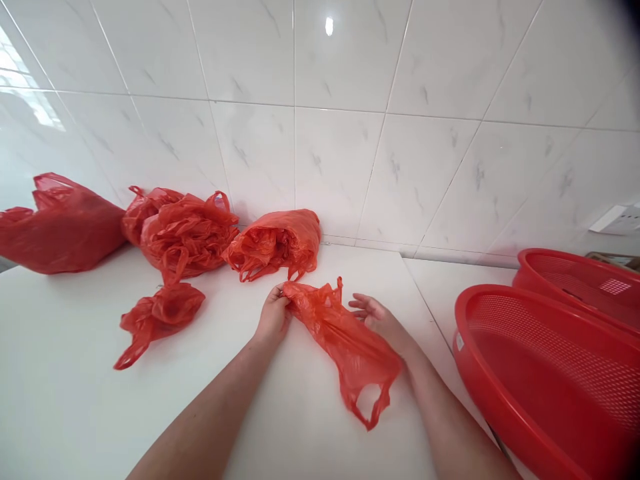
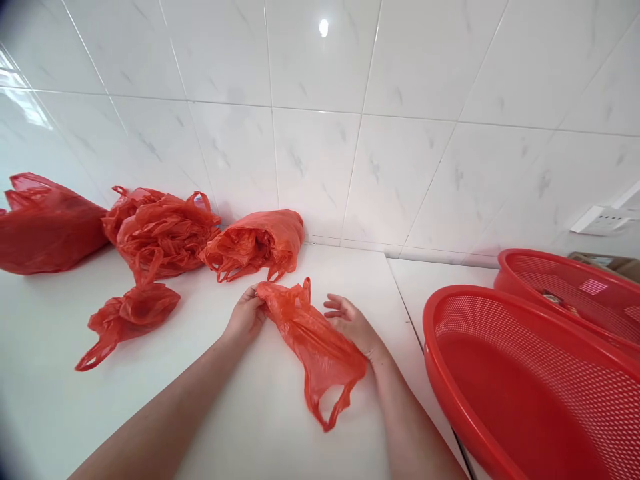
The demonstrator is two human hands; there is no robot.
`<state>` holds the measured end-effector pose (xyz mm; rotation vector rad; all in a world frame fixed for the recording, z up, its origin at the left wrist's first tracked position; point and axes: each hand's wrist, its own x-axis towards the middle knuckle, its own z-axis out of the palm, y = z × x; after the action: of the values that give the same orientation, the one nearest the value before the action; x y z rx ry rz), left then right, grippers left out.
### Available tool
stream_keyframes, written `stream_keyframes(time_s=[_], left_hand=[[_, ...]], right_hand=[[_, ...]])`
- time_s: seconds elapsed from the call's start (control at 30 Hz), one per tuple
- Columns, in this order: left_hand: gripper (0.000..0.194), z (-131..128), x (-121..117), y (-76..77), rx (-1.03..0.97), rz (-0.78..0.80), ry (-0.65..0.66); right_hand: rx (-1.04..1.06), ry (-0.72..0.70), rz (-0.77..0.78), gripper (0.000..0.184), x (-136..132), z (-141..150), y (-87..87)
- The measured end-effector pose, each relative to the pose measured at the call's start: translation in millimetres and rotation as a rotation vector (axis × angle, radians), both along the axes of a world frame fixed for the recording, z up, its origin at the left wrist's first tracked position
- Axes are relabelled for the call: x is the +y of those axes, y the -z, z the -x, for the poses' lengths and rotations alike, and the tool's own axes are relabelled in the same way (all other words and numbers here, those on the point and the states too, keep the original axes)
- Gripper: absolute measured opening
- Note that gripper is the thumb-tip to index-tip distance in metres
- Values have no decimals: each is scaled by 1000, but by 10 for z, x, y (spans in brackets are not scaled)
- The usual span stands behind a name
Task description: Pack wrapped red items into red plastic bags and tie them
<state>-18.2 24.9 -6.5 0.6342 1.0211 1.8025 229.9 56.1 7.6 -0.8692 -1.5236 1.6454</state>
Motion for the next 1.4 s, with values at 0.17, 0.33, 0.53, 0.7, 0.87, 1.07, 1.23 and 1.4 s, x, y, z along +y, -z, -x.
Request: stream_keyframes(time_s=[0.17,0.33,0.53,0.7,0.87,1.07,1.23,1.4], left_hand=[[40,-144,-107,-61,200,46,-79],[61,-345,-224,-113,652,27,-217],[61,-357,-163,-29,784,73,2],[49,54,-77,-39,768,146,-225],[62,61,-132,-107,1143,-73,-307],[61,-311,-237,-249,1592,-372,-158],[47,-374,-231,-222,1192,-216,69],[25,-279,-239,-186,799,50,-59]], right_hand=[[-202,2,-144,18,-232,310,-70],[-122,244,-105,18,-223,405,-38],[-142,383,-204,15,-84,257,35],[-100,934,-113,15,180,-126,92],[-124,833,-147,15,196,-188,84],[-111,630,-204,18,16,16,-3],[-185,439,-242,25,-138,166,-36],[-405,721,-368,39,-132,136,-72]])
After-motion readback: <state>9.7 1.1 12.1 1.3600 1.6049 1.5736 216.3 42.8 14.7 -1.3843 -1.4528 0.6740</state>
